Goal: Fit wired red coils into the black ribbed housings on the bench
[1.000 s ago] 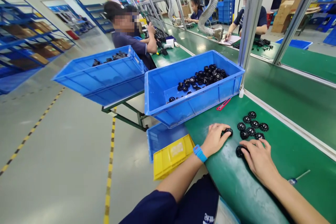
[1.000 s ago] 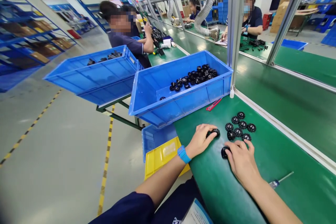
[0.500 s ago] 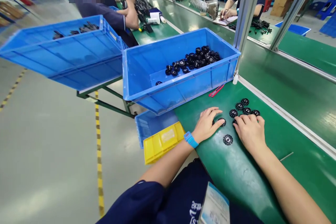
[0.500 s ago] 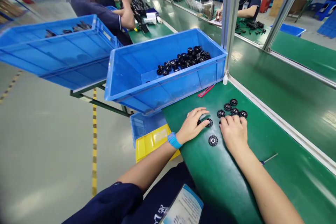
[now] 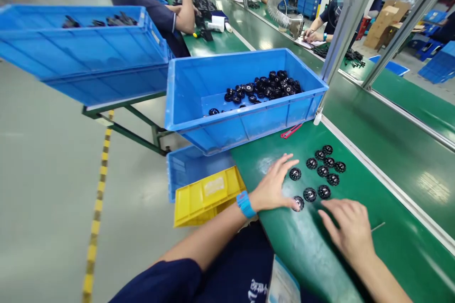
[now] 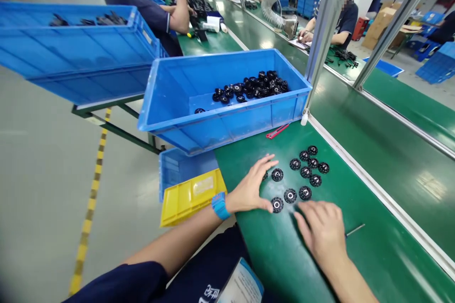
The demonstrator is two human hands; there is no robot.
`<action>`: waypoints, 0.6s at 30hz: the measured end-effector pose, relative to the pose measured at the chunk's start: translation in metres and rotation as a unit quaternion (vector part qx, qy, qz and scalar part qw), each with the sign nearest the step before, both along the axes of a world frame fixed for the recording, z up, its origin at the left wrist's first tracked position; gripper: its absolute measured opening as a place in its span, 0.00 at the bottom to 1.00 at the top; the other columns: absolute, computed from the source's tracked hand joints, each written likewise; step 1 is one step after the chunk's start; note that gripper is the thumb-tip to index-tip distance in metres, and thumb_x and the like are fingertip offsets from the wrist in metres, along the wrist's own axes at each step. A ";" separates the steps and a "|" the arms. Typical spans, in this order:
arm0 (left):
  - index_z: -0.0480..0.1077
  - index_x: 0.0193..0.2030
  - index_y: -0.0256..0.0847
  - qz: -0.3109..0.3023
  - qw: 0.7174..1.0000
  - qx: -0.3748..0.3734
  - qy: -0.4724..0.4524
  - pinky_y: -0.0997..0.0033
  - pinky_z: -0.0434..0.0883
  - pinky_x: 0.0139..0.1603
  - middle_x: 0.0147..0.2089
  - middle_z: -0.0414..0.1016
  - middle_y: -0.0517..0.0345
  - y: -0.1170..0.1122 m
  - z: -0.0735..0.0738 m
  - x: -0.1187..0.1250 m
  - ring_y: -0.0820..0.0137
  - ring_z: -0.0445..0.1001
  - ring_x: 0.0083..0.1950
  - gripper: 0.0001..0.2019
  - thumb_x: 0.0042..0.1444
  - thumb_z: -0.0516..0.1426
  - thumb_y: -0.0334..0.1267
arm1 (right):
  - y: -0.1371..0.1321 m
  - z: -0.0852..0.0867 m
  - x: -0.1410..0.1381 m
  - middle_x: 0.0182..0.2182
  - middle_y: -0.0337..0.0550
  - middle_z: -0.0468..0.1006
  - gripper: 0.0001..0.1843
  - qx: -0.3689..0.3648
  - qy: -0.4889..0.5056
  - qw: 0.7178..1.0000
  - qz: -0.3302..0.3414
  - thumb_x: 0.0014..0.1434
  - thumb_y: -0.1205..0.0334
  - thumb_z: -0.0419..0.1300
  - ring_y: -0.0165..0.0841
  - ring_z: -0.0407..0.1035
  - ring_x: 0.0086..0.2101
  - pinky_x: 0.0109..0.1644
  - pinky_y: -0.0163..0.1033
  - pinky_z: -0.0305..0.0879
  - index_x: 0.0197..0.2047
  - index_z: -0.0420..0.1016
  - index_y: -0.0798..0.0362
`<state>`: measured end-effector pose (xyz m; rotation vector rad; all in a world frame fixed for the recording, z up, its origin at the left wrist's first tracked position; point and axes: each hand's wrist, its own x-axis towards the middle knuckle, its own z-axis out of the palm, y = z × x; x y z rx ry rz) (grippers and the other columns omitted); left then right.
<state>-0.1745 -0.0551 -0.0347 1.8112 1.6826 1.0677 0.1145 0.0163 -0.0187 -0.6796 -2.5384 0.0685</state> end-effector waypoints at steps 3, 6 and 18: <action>0.42 0.83 0.48 -0.026 0.998 -0.037 0.051 0.22 0.44 0.78 0.85 0.31 0.35 -0.016 -0.005 0.015 0.26 0.31 0.83 0.77 0.31 0.69 0.80 | 0.006 -0.010 0.016 0.71 0.55 0.64 0.38 -0.091 0.016 0.993 -0.067 0.71 0.38 0.58 0.52 0.63 0.67 0.68 0.60 0.62 0.76 0.59 0.45; 0.33 0.84 0.49 -0.050 0.992 -0.053 0.103 0.16 0.40 0.76 0.85 0.19 0.35 -0.017 -0.014 0.030 0.23 0.21 0.81 0.82 0.29 0.72 0.77 | 0.015 -0.028 0.013 0.79 0.51 0.45 0.48 -0.187 0.016 0.977 -0.105 0.69 0.31 0.56 0.54 0.45 0.76 0.75 0.66 0.54 0.81 0.44 0.42; 0.31 0.84 0.49 -0.036 0.963 -0.084 0.254 0.19 0.45 0.78 0.85 0.23 0.34 0.055 -0.034 0.007 0.29 0.27 0.83 0.80 0.33 0.72 0.76 | 0.088 -0.070 -0.104 0.76 0.53 0.55 0.37 -0.426 0.322 0.832 -0.148 0.68 0.43 0.65 0.55 0.48 0.74 0.78 0.72 0.41 0.74 0.63 0.48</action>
